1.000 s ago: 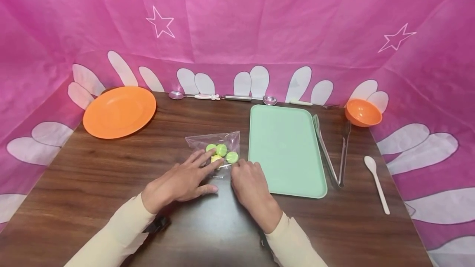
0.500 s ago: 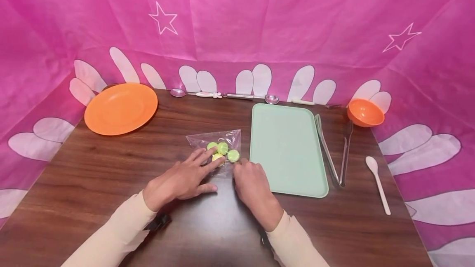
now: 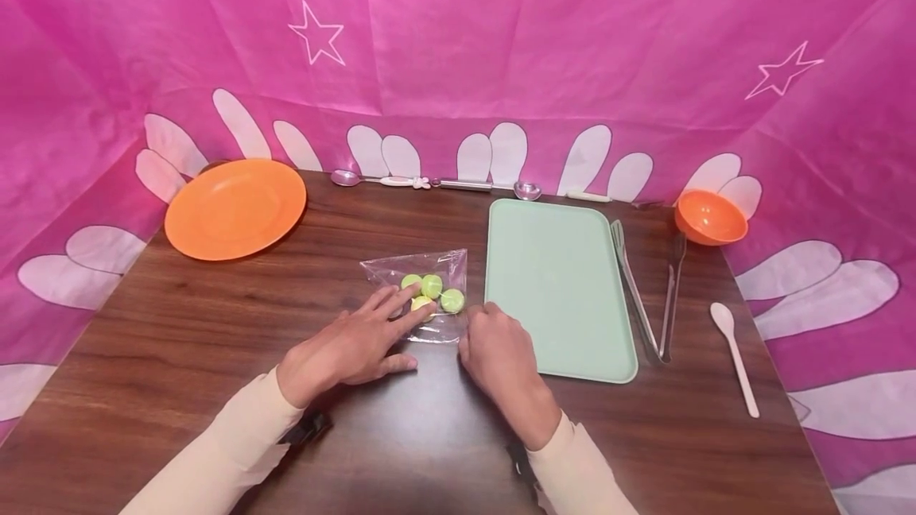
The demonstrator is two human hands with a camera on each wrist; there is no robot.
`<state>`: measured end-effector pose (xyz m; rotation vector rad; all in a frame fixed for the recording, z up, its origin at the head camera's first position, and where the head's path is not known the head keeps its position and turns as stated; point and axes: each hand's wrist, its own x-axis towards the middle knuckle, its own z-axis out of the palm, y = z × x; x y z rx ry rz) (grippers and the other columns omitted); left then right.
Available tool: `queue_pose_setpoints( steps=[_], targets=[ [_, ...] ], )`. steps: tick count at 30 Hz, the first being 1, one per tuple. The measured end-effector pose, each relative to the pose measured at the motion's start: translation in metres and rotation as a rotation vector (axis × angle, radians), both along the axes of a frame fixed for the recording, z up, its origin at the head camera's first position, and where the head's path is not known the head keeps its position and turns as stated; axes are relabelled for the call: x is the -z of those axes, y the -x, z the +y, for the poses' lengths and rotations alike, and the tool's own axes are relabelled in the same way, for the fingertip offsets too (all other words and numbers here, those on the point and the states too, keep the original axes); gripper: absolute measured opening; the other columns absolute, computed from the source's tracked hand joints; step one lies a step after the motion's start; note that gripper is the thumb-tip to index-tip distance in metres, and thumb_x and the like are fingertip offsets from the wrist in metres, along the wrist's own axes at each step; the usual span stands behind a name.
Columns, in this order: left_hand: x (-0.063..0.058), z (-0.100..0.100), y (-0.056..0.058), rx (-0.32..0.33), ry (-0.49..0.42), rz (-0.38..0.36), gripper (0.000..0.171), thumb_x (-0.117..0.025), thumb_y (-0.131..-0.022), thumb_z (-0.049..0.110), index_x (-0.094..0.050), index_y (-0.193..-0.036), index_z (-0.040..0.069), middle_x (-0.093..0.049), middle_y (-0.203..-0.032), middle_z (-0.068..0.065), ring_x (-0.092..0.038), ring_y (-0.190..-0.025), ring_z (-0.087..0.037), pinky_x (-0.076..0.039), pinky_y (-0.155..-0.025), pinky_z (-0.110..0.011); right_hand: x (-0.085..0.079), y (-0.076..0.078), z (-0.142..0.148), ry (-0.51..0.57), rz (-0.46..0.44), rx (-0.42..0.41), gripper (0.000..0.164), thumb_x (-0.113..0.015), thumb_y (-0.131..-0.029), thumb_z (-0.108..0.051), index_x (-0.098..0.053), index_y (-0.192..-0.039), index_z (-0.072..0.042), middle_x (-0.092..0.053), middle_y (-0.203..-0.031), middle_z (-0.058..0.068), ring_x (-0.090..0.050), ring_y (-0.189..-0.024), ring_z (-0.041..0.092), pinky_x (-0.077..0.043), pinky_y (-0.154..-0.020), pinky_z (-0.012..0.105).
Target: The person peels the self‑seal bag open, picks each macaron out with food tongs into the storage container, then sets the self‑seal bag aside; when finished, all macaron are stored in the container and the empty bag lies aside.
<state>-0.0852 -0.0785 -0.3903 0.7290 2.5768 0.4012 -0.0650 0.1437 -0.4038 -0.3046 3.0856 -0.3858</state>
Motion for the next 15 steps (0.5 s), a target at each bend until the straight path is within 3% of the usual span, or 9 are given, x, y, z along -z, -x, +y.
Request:
queue_pose_setpoints(
  steps=[5,11,15],
  targets=[
    [-0.001,0.000,-0.002,0.002,-0.002,0.002,0.074,-0.070,-0.103,0.046,-0.036,-0.168,0.033,-0.021,-0.181,-0.003,-0.022,-0.166,-0.039,-0.042,-0.106,-0.083,-0.009,0.003,0.014,0.046,-0.053,0.074,0.012,-0.069,-0.088,-0.011,-0.063,-0.078,-0.011,-0.060,-0.076,0.007,-0.062,-0.070,0.032,-0.052,-0.064,0.048],
    [-0.001,0.000,-0.003,0.003,-0.001,0.003,0.074,-0.070,-0.103,0.044,-0.036,-0.168,0.033,-0.022,-0.181,-0.004,-0.023,-0.166,-0.039,-0.042,-0.105,-0.084,-0.019,0.011,0.016,0.147,-0.020,0.041,0.003,-0.065,-0.094,-0.010,-0.067,-0.092,-0.011,-0.063,-0.082,0.004,-0.060,-0.077,0.025,-0.053,-0.071,0.045],
    [-0.002,0.001,-0.002,0.002,0.000,0.009,0.074,-0.070,-0.103,0.044,-0.036,-0.168,0.033,-0.021,-0.181,-0.004,-0.022,-0.166,-0.039,-0.041,-0.104,-0.085,-0.023,0.021,0.004,0.084,-0.054,0.030,0.013,-0.073,-0.097,-0.019,-0.065,-0.099,-0.008,-0.064,-0.088,0.008,-0.062,-0.079,0.029,-0.054,-0.074,0.048]
  ],
)
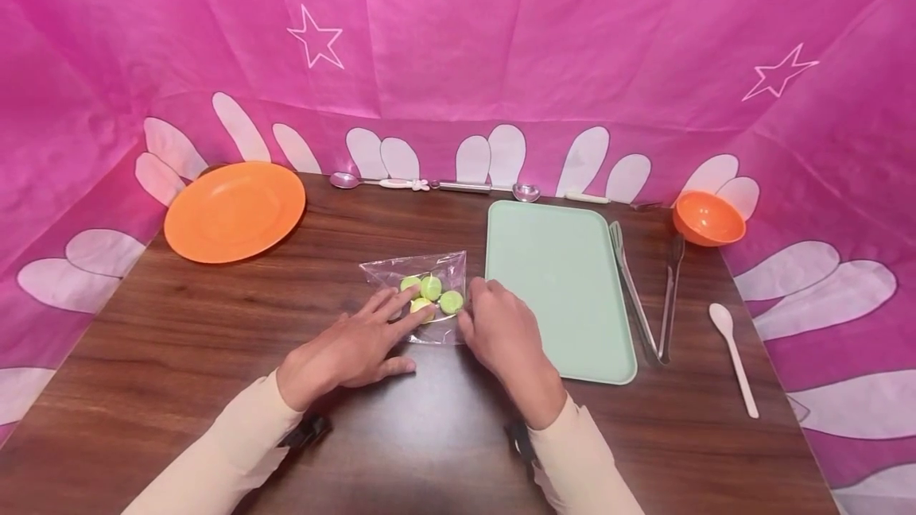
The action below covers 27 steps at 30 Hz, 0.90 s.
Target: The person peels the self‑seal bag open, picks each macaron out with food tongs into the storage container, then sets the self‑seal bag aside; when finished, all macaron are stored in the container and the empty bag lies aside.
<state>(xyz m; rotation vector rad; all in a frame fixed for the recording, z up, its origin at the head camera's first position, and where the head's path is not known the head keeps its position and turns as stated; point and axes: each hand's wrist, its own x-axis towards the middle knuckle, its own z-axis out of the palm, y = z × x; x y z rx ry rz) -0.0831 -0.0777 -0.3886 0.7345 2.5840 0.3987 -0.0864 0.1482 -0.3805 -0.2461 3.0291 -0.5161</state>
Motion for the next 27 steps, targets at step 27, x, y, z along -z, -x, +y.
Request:
queue_pose_setpoints(
  steps=[27],
  targets=[
    [0.002,0.001,0.001,0.000,0.003,-0.001,0.074,-0.071,-0.103,0.043,-0.036,-0.168,0.034,-0.022,-0.181,-0.003,-0.023,-0.166,-0.038,-0.040,-0.105,-0.086,0.019,0.042,0.025,0.021,-0.042,0.025,0.006,-0.065,-0.097,-0.019,-0.068,-0.096,-0.013,-0.070,-0.089,0.006,-0.066,-0.082,0.028,-0.053,-0.071,0.051]
  ],
)
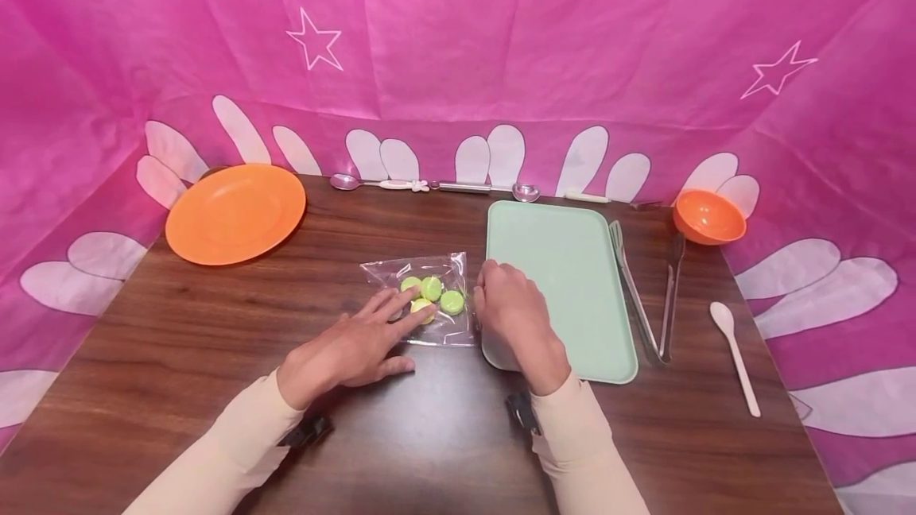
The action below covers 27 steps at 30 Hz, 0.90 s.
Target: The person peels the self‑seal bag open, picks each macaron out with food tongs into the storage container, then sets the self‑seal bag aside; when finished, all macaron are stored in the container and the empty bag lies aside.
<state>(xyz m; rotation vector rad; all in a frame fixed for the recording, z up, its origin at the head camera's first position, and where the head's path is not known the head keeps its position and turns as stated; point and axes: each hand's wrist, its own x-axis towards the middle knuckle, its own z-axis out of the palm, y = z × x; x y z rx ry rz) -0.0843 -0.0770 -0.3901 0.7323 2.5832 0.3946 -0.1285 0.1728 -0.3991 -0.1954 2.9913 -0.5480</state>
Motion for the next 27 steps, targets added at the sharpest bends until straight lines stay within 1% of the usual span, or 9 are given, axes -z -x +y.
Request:
queue_pose_setpoints(
  steps=[2,4,8,11,15,18,21,25,27],
  targets=[
    [0.000,0.000,0.000,-0.002,0.002,0.005,0.074,-0.071,-0.103,0.042,-0.036,-0.168,0.034,-0.023,-0.181,-0.004,-0.024,-0.166,-0.038,-0.040,-0.104,-0.086,-0.015,-0.003,-0.011,0.026,-0.024,0.003,0.010,-0.067,-0.099,-0.017,-0.069,-0.104,-0.009,-0.071,-0.095,0.010,-0.066,-0.089,0.030,-0.055,-0.079,0.051],
    [0.000,0.000,0.001,-0.004,0.005,0.003,0.074,-0.071,-0.103,0.042,-0.035,-0.168,0.034,-0.022,-0.181,-0.004,-0.023,-0.166,-0.038,-0.040,-0.104,-0.086,-0.018,-0.002,-0.019,0.009,-0.028,0.010,0.014,-0.068,-0.100,-0.019,-0.068,-0.107,-0.007,-0.070,-0.098,0.012,-0.066,-0.091,0.031,-0.056,-0.082,0.051],
    [0.000,-0.001,0.002,-0.008,0.010,-0.002,0.074,-0.071,-0.103,0.042,-0.036,-0.168,0.034,-0.022,-0.181,-0.003,-0.023,-0.166,-0.038,-0.040,-0.103,-0.087,-0.016,0.002,-0.036,-0.053,-0.030,0.025,0.020,-0.070,-0.101,-0.023,-0.067,-0.108,-0.005,-0.069,-0.100,0.014,-0.067,-0.092,0.033,-0.057,-0.081,0.050],
    [0.001,0.000,0.002,-0.005,0.016,-0.007,0.074,-0.070,-0.103,0.043,-0.035,-0.168,0.035,-0.021,-0.181,-0.003,-0.021,-0.167,-0.038,-0.039,-0.104,-0.087,-0.011,0.007,-0.046,-0.060,-0.009,0.047,0.022,-0.071,-0.101,-0.025,-0.067,-0.107,-0.005,-0.070,-0.101,0.016,-0.069,-0.093,0.036,-0.058,-0.080,0.052],
    [0.001,0.001,0.002,0.003,0.007,-0.002,0.074,-0.071,-0.103,0.043,-0.036,-0.168,0.035,-0.021,-0.181,-0.003,-0.021,-0.167,-0.038,-0.039,-0.104,-0.087,-0.006,0.013,-0.051,-0.050,0.044,0.073,0.014,-0.067,-0.101,-0.019,-0.068,-0.100,-0.005,-0.074,-0.096,0.017,-0.072,-0.089,0.040,-0.059,-0.074,0.054],
    [0.001,0.002,0.002,0.004,-0.006,0.001,0.074,-0.071,-0.103,0.042,-0.037,-0.167,0.035,-0.022,-0.181,-0.003,-0.022,-0.166,-0.038,-0.039,-0.103,-0.087,-0.005,0.018,-0.049,-0.043,0.034,0.090,0.012,-0.063,-0.101,-0.016,-0.068,-0.096,-0.006,-0.075,-0.094,0.017,-0.073,-0.086,0.041,-0.059,-0.069,0.054],
    [0.001,0.001,0.001,0.001,-0.010,0.000,0.074,-0.071,-0.103,0.040,-0.036,-0.168,0.035,-0.021,-0.181,-0.003,-0.022,-0.167,-0.038,-0.039,-0.103,-0.087,0.011,0.030,-0.033,-0.029,0.033,0.117,0.015,-0.059,-0.101,-0.020,-0.066,-0.090,-0.011,-0.073,-0.092,0.017,-0.072,-0.084,0.040,-0.056,-0.065,0.053],
    [0.001,0.000,0.000,0.000,-0.010,0.006,0.073,-0.071,-0.103,0.038,-0.037,-0.167,0.034,-0.023,-0.181,-0.004,-0.023,-0.166,-0.038,-0.039,-0.104,-0.087,0.055,0.058,0.006,0.010,0.051,0.154,0.016,-0.056,-0.096,-0.025,-0.062,-0.082,-0.019,-0.071,-0.088,0.012,-0.069,-0.080,0.037,-0.049,-0.058,0.050],
    [0.001,-0.001,0.000,0.001,-0.014,0.010,0.072,-0.071,-0.103,0.036,-0.038,-0.167,0.032,-0.024,-0.180,-0.005,-0.024,-0.166,-0.038,-0.039,-0.103,-0.087,0.070,0.066,0.024,0.025,0.042,0.161,0.016,-0.056,-0.095,-0.026,-0.061,-0.081,-0.021,-0.070,-0.085,0.010,-0.067,-0.078,0.036,-0.047,-0.057,0.047]
  ],
)
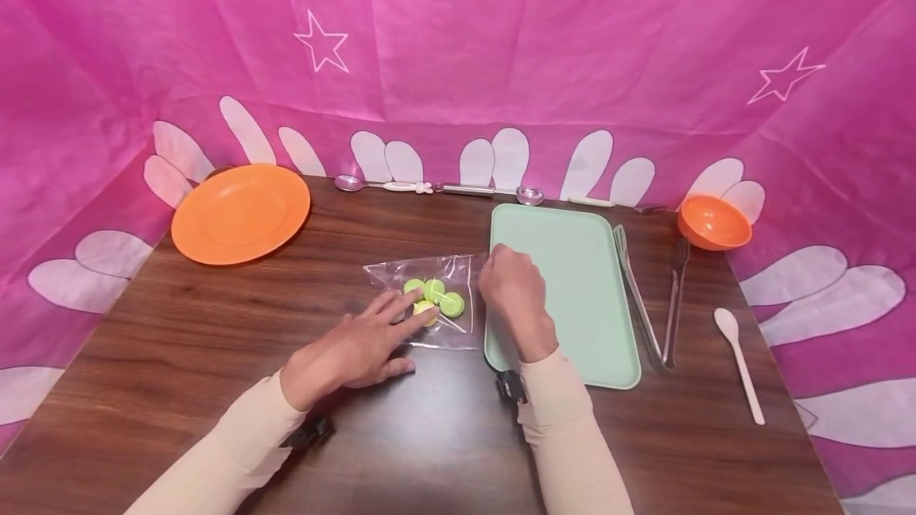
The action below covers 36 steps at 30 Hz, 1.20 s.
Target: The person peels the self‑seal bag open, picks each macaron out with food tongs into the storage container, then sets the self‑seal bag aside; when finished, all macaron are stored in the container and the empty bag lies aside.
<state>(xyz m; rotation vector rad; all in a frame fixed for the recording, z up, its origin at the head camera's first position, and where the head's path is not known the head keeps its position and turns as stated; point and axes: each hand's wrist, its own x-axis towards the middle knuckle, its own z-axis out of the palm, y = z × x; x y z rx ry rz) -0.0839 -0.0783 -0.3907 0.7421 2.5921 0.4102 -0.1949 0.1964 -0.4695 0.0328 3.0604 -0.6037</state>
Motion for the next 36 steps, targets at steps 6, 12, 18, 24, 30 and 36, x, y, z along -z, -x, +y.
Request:
queue_pose_setpoints(
  steps=[6,12,18,24,30,36],
  targets=[
    [0.001,-0.005,0.005,0.012,-0.038,0.021,0.072,-0.070,-0.104,0.035,-0.037,-0.168,0.031,-0.028,-0.179,-0.005,-0.028,-0.164,-0.038,-0.041,-0.106,-0.083,-0.001,0.001,0.028,0.046,-0.026,-0.027,0.011,-0.059,-0.092,-0.025,-0.064,-0.083,-0.021,-0.069,-0.082,0.006,-0.062,-0.076,0.030,-0.045,-0.061,0.039],
    [0.003,-0.009,0.017,-0.083,-0.137,0.177,0.066,-0.073,-0.103,0.036,-0.047,-0.161,0.018,-0.050,-0.165,-0.015,-0.046,-0.153,-0.039,-0.045,-0.110,-0.075,-0.088,-0.038,0.038,0.097,-0.153,-0.033,0.022,-0.061,-0.102,-0.026,-0.070,-0.107,-0.007,-0.077,-0.111,0.021,-0.069,-0.095,0.037,-0.051,-0.080,0.047],
    [0.015,-0.007,0.022,-0.134,-0.131,0.444,0.025,-0.079,-0.098,0.033,-0.076,-0.107,0.011,-0.074,-0.112,-0.008,-0.069,-0.118,-0.030,-0.053,-0.090,-0.056,-0.121,-0.065,0.090,0.041,-0.171,0.011,0.037,-0.057,-0.107,-0.032,-0.065,-0.123,0.001,-0.070,-0.120,0.029,-0.062,-0.102,0.041,-0.047,-0.078,0.043],
    [0.014,-0.006,0.024,-0.200,-0.202,0.480,0.015,-0.086,-0.091,0.026,-0.079,-0.098,0.014,-0.076,-0.097,-0.001,-0.073,-0.100,-0.025,-0.052,-0.094,-0.059,-0.118,-0.078,0.147,-0.011,-0.163,0.157,0.046,-0.058,-0.105,-0.031,-0.059,-0.128,0.009,-0.062,-0.124,0.038,-0.057,-0.106,0.053,-0.050,-0.085,0.059],
    [0.012,-0.005,0.024,-0.211,-0.258,0.443,0.014,-0.088,-0.089,0.022,-0.080,-0.096,0.014,-0.077,-0.097,-0.001,-0.073,-0.095,-0.023,-0.053,-0.094,-0.057,-0.102,-0.083,0.180,-0.018,-0.276,0.253,0.085,-0.067,-0.100,-0.041,-0.033,-0.152,0.016,-0.028,-0.145,0.056,-0.033,-0.130,0.075,-0.038,-0.104,0.081],
    [0.013,-0.003,0.026,-0.202,-0.274,0.449,0.013,-0.088,-0.087,0.023,-0.080,-0.093,0.015,-0.078,-0.094,-0.001,-0.072,-0.089,-0.021,-0.054,-0.090,-0.054,-0.089,-0.079,0.189,0.012,-0.397,0.222,0.119,-0.075,-0.096,-0.047,-0.002,-0.158,0.024,-0.017,-0.150,0.060,-0.029,-0.135,0.076,-0.037,-0.109,0.080]
  ],
)
